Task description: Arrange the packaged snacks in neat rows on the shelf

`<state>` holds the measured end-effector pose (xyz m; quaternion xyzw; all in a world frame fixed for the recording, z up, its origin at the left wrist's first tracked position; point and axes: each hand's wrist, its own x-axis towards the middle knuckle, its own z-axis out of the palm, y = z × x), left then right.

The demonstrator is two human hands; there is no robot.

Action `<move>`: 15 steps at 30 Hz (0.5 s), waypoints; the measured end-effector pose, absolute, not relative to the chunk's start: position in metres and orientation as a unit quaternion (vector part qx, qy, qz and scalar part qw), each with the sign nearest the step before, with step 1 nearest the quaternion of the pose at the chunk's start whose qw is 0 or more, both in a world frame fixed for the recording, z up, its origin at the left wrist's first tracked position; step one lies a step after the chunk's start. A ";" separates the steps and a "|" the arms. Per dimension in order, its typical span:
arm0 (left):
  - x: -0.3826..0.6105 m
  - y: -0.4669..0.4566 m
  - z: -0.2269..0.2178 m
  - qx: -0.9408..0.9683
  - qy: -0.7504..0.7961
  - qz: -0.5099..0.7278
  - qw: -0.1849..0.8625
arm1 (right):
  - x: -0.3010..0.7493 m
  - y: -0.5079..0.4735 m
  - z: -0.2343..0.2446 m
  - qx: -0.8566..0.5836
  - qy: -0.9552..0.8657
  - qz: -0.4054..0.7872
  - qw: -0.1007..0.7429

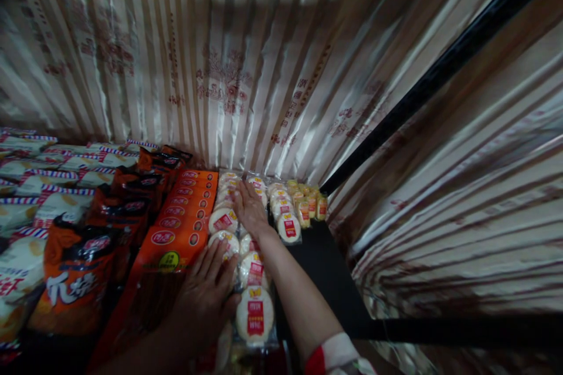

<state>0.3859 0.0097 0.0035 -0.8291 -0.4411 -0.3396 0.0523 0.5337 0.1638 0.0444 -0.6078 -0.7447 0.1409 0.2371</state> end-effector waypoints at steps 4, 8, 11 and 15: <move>0.385 0.009 0.004 -0.834 -0.437 -0.334 0.052 | 0.554 0.152 0.042 -0.645 -0.711 0.123 0.253; 0.385 0.009 0.003 -0.838 -0.438 -0.320 0.058 | 0.568 0.145 0.039 -0.663 -0.693 0.132 0.253; 0.387 0.009 0.001 -0.832 -0.444 -0.326 0.058 | 0.569 0.144 0.037 -0.658 -0.692 0.137 0.264; 0.388 0.010 -0.002 -0.832 -0.439 -0.332 0.067 | 0.565 0.149 0.035 -0.664 -0.684 0.153 0.259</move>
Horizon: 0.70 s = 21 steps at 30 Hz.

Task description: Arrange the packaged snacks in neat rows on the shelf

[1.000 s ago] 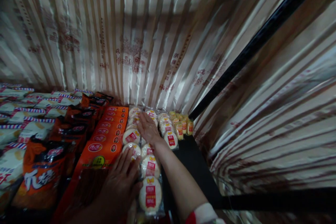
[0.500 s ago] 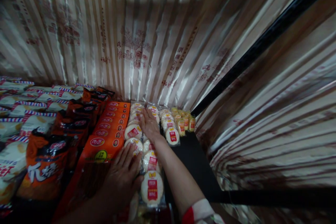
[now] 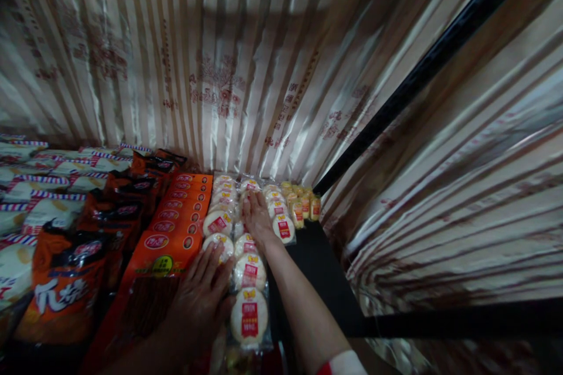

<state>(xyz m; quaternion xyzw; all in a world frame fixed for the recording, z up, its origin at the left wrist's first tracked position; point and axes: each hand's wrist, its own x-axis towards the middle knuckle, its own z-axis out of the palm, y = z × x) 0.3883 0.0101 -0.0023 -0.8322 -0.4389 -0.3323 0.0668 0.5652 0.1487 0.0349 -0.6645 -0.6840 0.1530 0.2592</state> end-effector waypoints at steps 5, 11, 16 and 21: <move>0.386 0.012 -0.002 -0.831 -0.437 -0.335 0.073 | 0.564 0.160 0.029 -0.669 -0.677 0.148 0.268; 0.379 0.014 0.001 -0.856 -0.414 -0.298 0.084 | 0.560 0.170 0.024 -0.659 -0.686 0.124 0.282; 0.384 0.013 0.000 -0.843 -0.424 -0.322 0.081 | 0.557 0.170 0.023 -0.660 -0.685 0.114 0.287; 0.389 0.012 -0.003 -0.824 -0.436 -0.353 0.080 | 0.558 0.176 0.021 -0.658 -0.682 0.100 0.304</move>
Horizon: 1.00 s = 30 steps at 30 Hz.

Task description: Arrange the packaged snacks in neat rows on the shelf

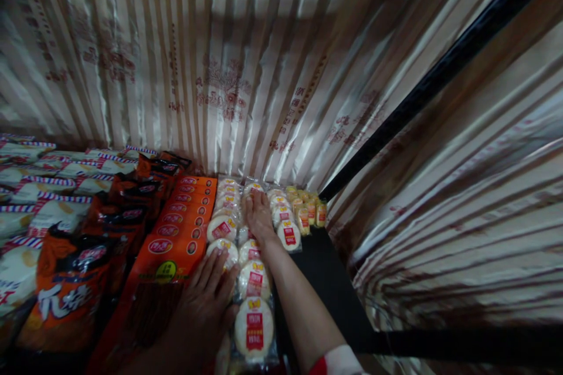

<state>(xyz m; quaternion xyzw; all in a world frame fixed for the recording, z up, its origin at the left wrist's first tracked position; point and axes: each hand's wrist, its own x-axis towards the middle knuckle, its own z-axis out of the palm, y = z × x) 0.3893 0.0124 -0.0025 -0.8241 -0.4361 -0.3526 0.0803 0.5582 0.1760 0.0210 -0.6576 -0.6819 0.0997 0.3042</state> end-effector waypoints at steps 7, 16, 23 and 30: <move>0.386 0.013 0.000 -0.840 -0.428 -0.324 0.077 | 0.560 0.188 0.026 -0.651 -0.692 0.108 0.293; 0.391 0.012 -0.005 -0.822 -0.445 -0.350 0.057 | 0.562 0.183 0.031 -0.648 -0.684 0.131 0.307; 0.389 0.012 -0.004 -0.832 -0.438 -0.335 0.059 | 0.556 0.177 0.034 -0.651 -0.694 0.116 0.285; 0.383 0.008 0.009 -0.842 -0.438 -0.312 0.040 | 0.558 0.093 0.056 -0.637 -0.676 0.123 0.348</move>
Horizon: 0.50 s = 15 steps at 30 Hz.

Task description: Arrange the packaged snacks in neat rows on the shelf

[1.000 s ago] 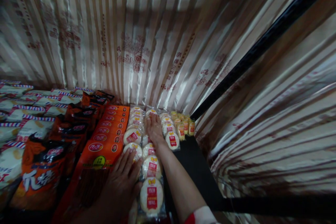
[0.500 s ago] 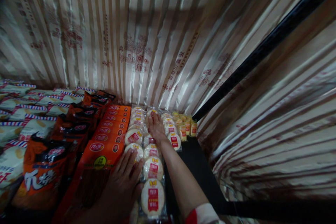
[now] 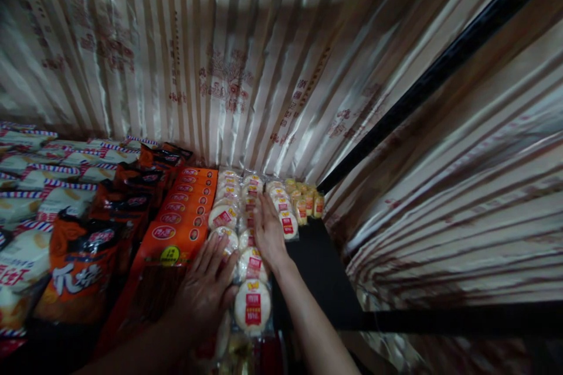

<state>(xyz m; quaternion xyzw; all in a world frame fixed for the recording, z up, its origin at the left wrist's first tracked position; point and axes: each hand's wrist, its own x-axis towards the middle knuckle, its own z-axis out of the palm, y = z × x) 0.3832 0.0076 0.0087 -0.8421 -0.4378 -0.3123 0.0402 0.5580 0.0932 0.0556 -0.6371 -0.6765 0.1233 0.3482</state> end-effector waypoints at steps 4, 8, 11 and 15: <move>0.378 -0.002 0.021 -0.844 -0.439 -0.306 0.028 | 0.566 0.024 0.052 -0.648 -0.641 0.114 0.395; 0.372 -0.022 0.032 -0.846 -0.423 -0.323 0.026 | 0.562 -0.032 0.047 -0.653 -0.624 0.093 0.418; 0.366 -0.048 0.038 -0.844 -0.419 -0.333 0.031 | 0.556 -0.063 0.046 -0.650 -0.625 0.080 0.424; 0.354 -0.098 0.031 -0.856 -0.402 -0.323 0.048 | 0.548 -0.092 0.043 -0.638 -0.633 0.092 0.428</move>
